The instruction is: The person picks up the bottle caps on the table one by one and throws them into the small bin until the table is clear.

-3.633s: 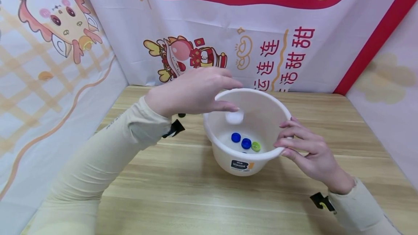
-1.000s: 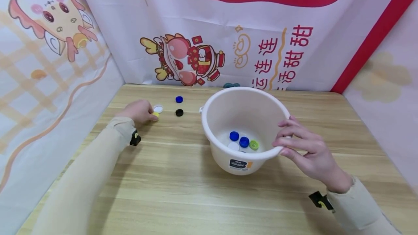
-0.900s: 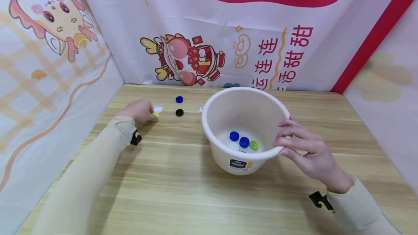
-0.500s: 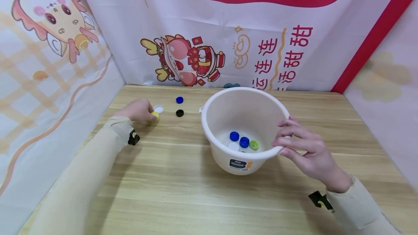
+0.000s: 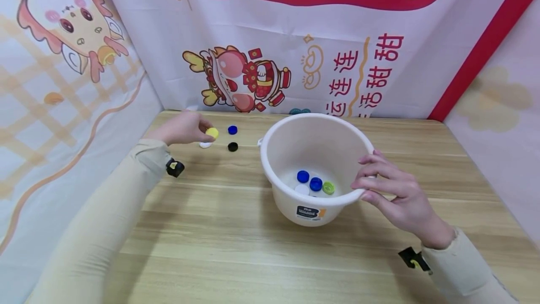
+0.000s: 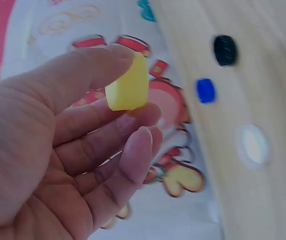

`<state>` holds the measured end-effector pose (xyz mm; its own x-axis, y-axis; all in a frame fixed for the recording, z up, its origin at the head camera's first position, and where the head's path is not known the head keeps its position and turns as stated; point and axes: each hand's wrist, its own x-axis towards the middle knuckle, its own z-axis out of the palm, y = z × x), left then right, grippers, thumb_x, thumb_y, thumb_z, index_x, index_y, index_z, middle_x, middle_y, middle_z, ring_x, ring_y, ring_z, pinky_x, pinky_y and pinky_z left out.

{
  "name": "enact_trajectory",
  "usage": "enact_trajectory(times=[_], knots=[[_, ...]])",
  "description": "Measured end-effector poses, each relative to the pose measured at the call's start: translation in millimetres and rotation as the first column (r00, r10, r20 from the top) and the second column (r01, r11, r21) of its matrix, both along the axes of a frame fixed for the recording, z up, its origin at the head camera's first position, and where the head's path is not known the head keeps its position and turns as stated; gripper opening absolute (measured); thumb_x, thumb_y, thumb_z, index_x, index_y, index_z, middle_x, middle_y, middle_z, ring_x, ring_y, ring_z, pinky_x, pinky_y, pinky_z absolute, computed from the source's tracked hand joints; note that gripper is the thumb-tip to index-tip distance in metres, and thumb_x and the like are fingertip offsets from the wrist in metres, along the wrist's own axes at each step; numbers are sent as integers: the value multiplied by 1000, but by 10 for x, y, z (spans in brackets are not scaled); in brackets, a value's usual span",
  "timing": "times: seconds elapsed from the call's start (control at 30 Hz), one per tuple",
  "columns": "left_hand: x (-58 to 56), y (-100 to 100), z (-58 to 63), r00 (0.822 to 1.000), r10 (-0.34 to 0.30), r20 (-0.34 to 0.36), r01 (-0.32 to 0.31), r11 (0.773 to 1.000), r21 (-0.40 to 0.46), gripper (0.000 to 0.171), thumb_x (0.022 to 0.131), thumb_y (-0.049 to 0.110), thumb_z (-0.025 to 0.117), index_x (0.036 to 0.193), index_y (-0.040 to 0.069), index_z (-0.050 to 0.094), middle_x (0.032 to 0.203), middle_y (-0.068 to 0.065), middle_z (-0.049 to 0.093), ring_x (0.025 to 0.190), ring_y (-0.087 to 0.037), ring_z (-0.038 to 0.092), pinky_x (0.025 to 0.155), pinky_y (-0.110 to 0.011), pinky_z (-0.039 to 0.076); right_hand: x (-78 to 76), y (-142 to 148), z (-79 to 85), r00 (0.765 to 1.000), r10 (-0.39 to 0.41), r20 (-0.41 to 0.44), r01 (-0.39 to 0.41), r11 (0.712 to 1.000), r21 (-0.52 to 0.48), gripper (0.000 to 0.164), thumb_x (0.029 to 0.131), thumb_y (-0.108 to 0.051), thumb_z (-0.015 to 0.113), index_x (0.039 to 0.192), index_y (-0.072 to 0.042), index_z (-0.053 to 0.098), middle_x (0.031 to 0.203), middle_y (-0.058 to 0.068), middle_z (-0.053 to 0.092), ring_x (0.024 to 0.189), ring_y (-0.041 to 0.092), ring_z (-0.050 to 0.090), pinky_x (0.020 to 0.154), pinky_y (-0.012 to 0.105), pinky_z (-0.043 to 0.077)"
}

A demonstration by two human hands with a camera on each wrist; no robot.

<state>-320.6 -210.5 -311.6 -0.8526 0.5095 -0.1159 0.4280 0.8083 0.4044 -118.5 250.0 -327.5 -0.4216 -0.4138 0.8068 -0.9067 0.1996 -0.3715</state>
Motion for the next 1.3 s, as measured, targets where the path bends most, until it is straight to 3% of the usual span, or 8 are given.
enact_trajectory(times=[0.2, 0.4, 0.77, 0.9, 1.03, 1.07, 1.3], knots=[[107, 199, 295, 999, -4, -50, 6, 999, 41, 33, 89, 23, 75, 115, 3, 72, 87, -3, 71, 73, -19, 62, 67, -33, 53, -5, -7, 2, 1000, 6, -10, -6, 1000, -1, 25, 93, -20, 69, 96, 4, 75, 95, 15, 68, 115, 33, 55, 115, 49, 25], [244, 392, 584, 991, -17, -135, 25, 998, 60, 33, 90, 29, 75, 113, 6, 73, 87, -2, 69, 76, -20, 62, 69, -34, 53, -8, -11, 10, 1000, 0, -8, 0, 1000, 6, 25, 93, -21, 69, 96, 3, 75, 95, 15, 68, 119, 28, 55, 115, 49, 25], [566, 832, 1080, 949, -168, -268, 182, 983, 29, 38, 90, 37, 74, 117, 11, 73, 86, 2, 70, 75, -15, 62, 69, -30, 52, -36, 22, -38, 1000, -8, 2, 8, 1000, 11, 26, 93, -22, 70, 97, 3, 75, 96, 15, 68, 117, 31, 55, 115, 48, 25], [631, 995, 1249, 935, -204, -290, 215, 977, 6, 38, 89, 39, 74, 116, 13, 73, 86, 4, 69, 79, -13, 62, 80, -33, 51, -59, 49, -79, 1000, -12, 2, 12, 1000, 14, 26, 92, -23, 70, 97, 2, 76, 96, 15, 68, 117, 31, 55, 115, 48, 25], [673, 1154, 1388, 907, -260, -332, 278, 961, 8, 33, 89, 37, 75, 113, 14, 75, 81, 6, 69, 74, -11, 62, 78, -31, 50, -60, 60, -90, 1000, -18, 5, 18, 1000, 16, 26, 92, -24, 70, 97, 2, 76, 96, 14, 68, 116, 31, 55, 115, 47, 25], [683, 1193, 1412, 903, -271, -333, 292, 956, 13, 32, 89, 37, 75, 112, 14, 75, 80, 6, 69, 72, -10, 62, 70, -28, 50, -59, 61, -93, 1000, -18, 6, 18, 1000, 16, 26, 92, -24, 70, 97, 2, 76, 96, 14, 68, 116, 31, 55, 115, 47, 25], [765, 1476, 1523, 905, -305, -297, 322, 947, 8, 34, 91, 39, 72, 115, 15, 73, 84, 5, 67, 66, -12, 62, 64, -27, 51, -58, 75, -115, 999, -28, 18, 27, 999, 17, 27, 92, -24, 71, 97, 1, 76, 96, 14, 68, 116, 33, 55, 116, 47, 25]])
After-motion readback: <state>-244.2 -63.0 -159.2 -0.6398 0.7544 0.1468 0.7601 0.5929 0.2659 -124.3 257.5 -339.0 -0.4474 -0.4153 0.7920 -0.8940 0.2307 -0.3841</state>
